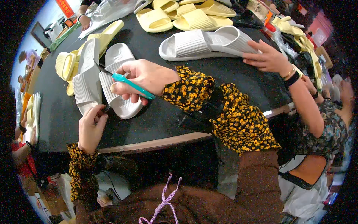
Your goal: Trim excess material or threads from manufactured slide sandals using snips.
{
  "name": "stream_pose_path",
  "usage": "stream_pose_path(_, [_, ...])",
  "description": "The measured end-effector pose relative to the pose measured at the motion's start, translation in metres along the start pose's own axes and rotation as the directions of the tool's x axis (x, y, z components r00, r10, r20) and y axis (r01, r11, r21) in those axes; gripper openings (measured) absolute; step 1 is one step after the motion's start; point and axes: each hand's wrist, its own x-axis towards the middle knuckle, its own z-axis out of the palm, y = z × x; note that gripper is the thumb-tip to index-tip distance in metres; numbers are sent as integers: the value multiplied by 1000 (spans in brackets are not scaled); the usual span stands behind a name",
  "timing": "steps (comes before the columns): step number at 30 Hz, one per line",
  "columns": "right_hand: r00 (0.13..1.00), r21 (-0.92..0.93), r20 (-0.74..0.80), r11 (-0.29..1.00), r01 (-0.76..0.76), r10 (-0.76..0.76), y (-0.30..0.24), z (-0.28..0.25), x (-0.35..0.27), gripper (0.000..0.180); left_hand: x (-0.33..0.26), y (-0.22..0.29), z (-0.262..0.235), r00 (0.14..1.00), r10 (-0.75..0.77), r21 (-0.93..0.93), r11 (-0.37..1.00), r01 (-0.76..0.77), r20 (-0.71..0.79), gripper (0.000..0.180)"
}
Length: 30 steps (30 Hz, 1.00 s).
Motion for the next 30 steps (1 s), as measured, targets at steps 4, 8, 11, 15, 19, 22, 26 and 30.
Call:
stream_pose_path(4, [988,8,104,994,-111,110,1,-2,-9,33,2,5,-5,986,-160,-139,976,166,53,7])
stream_pose_path(8, [961,3,203,982,-190,186,3,-2,-11,30,-2,10,-13,954,-300,-414,867,277,11,8])
stream_pose_path(11, [943,-22,249,975,-223,222,9,0,-8,30,-14,15,-14,918,-396,-600,742,299,-32,8])
stream_pose_path(15, [918,-21,303,965,-262,256,19,-2,-8,31,-24,24,-7,923,-385,-607,730,314,13,8])
stream_pose_path(19, [919,3,294,961,-276,263,19,-4,-10,31,-39,44,12,958,-248,-527,800,287,146,5])
stream_pose_path(22, [957,34,202,975,-218,207,9,-6,-13,30,-34,52,4,981,-162,-453,870,193,105,9])
stream_pose_path(26, [997,143,3,987,-79,79,-1,-8,-10,32,-29,22,-9,918,-361,-405,873,271,-163,18])
stream_pose_path(30, [989,186,-144,982,-10,37,14,-21,-4,32,-25,7,-16,838,-536,-602,705,376,-104,21])
